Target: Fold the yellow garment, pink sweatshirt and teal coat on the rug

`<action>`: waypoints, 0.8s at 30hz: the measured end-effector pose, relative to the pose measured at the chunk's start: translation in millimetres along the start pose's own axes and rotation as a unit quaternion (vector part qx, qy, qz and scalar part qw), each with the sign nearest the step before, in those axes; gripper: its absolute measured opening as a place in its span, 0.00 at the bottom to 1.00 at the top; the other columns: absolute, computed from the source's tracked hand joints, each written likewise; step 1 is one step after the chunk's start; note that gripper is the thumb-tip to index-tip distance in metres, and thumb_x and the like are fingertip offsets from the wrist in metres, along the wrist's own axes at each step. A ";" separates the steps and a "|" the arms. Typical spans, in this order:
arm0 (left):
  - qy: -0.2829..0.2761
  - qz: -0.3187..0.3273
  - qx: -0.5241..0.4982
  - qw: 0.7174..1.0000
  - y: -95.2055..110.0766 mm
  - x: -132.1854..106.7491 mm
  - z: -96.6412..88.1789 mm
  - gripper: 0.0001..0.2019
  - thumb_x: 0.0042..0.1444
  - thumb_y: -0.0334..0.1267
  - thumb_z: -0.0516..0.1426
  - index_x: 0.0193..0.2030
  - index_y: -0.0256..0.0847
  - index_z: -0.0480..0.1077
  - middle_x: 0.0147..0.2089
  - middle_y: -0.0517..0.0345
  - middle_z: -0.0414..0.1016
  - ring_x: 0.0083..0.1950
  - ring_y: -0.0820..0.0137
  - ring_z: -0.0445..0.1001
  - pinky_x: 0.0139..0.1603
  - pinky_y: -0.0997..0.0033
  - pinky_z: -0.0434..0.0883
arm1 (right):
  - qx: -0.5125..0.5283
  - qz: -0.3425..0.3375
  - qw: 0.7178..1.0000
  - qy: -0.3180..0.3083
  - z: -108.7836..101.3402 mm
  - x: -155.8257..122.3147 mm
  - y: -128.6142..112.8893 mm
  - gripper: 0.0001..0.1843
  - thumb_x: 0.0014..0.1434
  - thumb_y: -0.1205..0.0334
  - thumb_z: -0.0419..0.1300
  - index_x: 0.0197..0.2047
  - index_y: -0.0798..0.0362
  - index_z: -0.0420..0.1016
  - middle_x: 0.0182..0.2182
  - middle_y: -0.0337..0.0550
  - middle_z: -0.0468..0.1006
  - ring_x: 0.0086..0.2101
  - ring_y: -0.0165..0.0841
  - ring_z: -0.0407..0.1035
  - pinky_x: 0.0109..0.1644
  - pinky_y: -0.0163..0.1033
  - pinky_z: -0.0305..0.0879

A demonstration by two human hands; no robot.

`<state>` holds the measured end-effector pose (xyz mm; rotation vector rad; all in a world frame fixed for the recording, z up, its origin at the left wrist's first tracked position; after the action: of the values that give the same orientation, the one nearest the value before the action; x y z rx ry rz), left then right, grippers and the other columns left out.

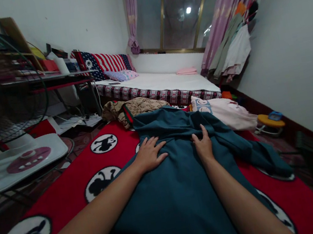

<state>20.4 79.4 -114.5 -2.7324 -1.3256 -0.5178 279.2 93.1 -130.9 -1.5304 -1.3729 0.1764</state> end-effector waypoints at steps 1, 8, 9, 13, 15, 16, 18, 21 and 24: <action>0.002 -0.003 -0.005 1.000 0.5 0.0 -1.4 0.29 0.62 0.58 0.47 0.66 0.48 0.62 0.68 0.46 0.60 0.69 0.53 0.57 0.69 0.45 0.49 | -0.005 0.028 1.000 -0.003 0.4 3.7 0.5 0.33 0.54 0.54 0.55 0.62 0.56 0.65 0.47 0.56 0.77 0.42 0.44 0.75 0.52 0.51 0.68; 0.014 -0.002 -0.033 0.999 -0.1 -0.3 -7.6 0.28 0.61 0.57 0.50 0.63 0.46 0.66 0.67 0.46 0.62 0.68 0.55 0.59 0.69 0.47 0.51 | 0.039 -0.001 0.999 0.002 -16.2 30.5 -21.5 0.27 0.57 0.53 0.52 0.57 0.58 0.71 0.51 0.54 0.75 0.49 0.43 0.70 0.56 0.50 0.66; 0.014 -0.003 -0.036 0.999 -0.6 -0.2 -7.1 0.28 0.61 0.57 0.51 0.63 0.46 0.66 0.67 0.46 0.63 0.67 0.55 0.60 0.69 0.47 0.51 | 0.013 -0.021 1.000 -0.011 -17.6 28.2 -22.1 0.28 0.57 0.53 0.54 0.57 0.58 0.71 0.52 0.54 0.75 0.52 0.44 0.68 0.57 0.51 0.64; 0.013 -0.014 -0.047 0.999 -2.2 0.5 -4.0 0.29 0.61 0.58 0.51 0.63 0.45 0.66 0.66 0.44 0.64 0.67 0.55 0.60 0.69 0.46 0.51 | -0.187 -0.051 0.969 -0.156 -7.4 -2.0 -12.7 0.27 0.56 0.56 0.56 0.57 0.55 0.71 0.50 0.57 0.75 0.53 0.48 0.67 0.58 0.54 0.60; 0.016 -0.017 -0.061 0.998 -3.2 1.3 -3.0 0.29 0.60 0.57 0.51 0.63 0.44 0.66 0.66 0.44 0.63 0.68 0.55 0.59 0.69 0.47 0.50 | -0.248 -0.087 0.949 -0.175 -1.6 -19.3 -11.7 0.26 0.60 0.57 0.52 0.60 0.54 0.68 0.51 0.58 0.74 0.54 0.48 0.65 0.58 0.56 0.58; 0.019 -0.020 -0.071 0.997 -4.3 1.6 -3.0 0.29 0.60 0.57 0.52 0.63 0.42 0.65 0.66 0.44 0.62 0.68 0.56 0.58 0.69 0.48 0.50 | -0.268 -0.099 0.942 -0.173 -0.3 -25.9 -13.7 0.26 0.62 0.57 0.51 0.62 0.54 0.66 0.52 0.59 0.73 0.56 0.49 0.64 0.59 0.58 0.57; 0.021 -0.034 -0.099 0.994 -8.7 1.5 -4.1 0.29 0.61 0.53 0.54 0.65 0.40 0.63 0.68 0.43 0.60 0.69 0.57 0.57 0.70 0.52 0.50 | -0.306 -0.098 0.929 -0.185 -1.9 -34.7 -21.8 0.27 0.63 0.56 0.51 0.63 0.56 0.64 0.57 0.63 0.69 0.59 0.53 0.59 0.59 0.62 0.55; 0.006 -0.056 -0.138 0.989 -21.0 -5.2 -10.7 0.29 0.60 0.46 0.56 0.66 0.35 0.60 0.70 0.41 0.54 0.71 0.60 0.54 0.70 0.59 0.53 | -0.351 -0.075 0.899 -0.250 -15.4 -43.5 -40.2 0.28 0.62 0.54 0.52 0.63 0.57 0.65 0.59 0.66 0.66 0.59 0.57 0.60 0.56 0.63 0.58; -0.022 -0.084 -0.135 0.987 -37.7 -25.6 -27.5 0.33 0.56 0.45 0.60 0.67 0.35 0.58 0.71 0.38 0.52 0.70 0.57 0.54 0.67 0.60 0.57 | -0.364 -0.090 0.871 -0.317 -36.5 -61.2 -57.9 0.26 0.61 0.55 0.55 0.61 0.52 0.68 0.58 0.62 0.69 0.55 0.55 0.66 0.52 0.57 0.64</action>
<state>-31.0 78.4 -100.3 -2.8712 -1.6164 -0.7016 245.6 12.8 -101.5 -2.0422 -2.2777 0.0354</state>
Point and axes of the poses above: each hand's wrist, its own x-axis towards the middle knuckle, its own z-axis out of the palm, y = z × x, the point moved 2 cm from there along x, towards the middle knuckle
